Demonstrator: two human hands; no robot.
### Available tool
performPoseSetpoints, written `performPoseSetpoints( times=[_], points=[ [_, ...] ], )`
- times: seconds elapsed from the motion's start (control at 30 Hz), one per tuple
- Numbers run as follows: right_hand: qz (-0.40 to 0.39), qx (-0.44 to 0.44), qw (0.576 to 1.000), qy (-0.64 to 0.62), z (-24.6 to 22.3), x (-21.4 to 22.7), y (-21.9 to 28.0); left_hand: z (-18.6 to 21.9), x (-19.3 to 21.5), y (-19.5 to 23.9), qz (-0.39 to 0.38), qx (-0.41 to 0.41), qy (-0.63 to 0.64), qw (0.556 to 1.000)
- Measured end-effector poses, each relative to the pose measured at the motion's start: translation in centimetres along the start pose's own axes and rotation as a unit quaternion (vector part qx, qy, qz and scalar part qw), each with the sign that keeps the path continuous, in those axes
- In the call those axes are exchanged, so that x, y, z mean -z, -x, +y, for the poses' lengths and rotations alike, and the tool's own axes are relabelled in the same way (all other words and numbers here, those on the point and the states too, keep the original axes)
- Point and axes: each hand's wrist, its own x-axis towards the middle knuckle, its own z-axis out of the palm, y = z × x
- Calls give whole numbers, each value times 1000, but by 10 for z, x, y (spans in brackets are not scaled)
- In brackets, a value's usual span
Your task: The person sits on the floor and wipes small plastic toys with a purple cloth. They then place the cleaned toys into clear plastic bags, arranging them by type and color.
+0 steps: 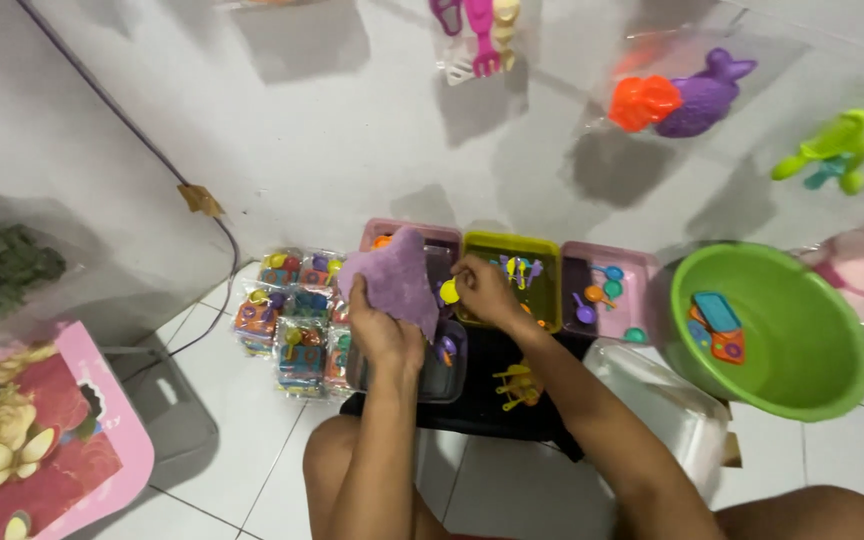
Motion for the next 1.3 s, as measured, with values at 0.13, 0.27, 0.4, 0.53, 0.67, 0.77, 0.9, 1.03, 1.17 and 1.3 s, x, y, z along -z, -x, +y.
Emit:
performPoseSetpoints(
  times=[0.13, 0.27, 0.4, 0.53, 0.67, 0.77, 0.9, 1.03, 1.17, 1.3],
  points=[
    [65, 18, 998, -20, -21, 71, 33, -28, 3, 23, -14, 27, -54, 998],
    [215, 173, 961, -10, -55, 138, 74, -73, 17, 44, -94, 123, -132, 979],
    [273, 357, 878, 165, -50, 155, 113, -114, 38, 73, -168, 240, -176, 940],
    [220, 428, 832, 275, -35, 163, 146, -143, 57, 64, -200, 285, -166, 922],
    [247, 298, 918, 90, -59, 176, 171, -150, 67, 56, -255, 218, -250, 908],
    [221, 46, 956, -187, -49, 179, 180, -133, 49, 83, -257, 220, -239, 910],
    [62, -154, 851, -499, -14, 182, 182, -152, 58, 74, -277, 224, -232, 905],
    [65, -138, 872, -465, -25, 190, 183, -143, 48, 95, -265, 175, -295, 901],
    [92, -28, 937, -336, -24, 181, 181, -145, 58, 99, -274, 143, -344, 886],
    [107, 136, 982, 72, -23, 171, 181, -140, 65, 93, -273, 108, -389, 873]
  ],
)
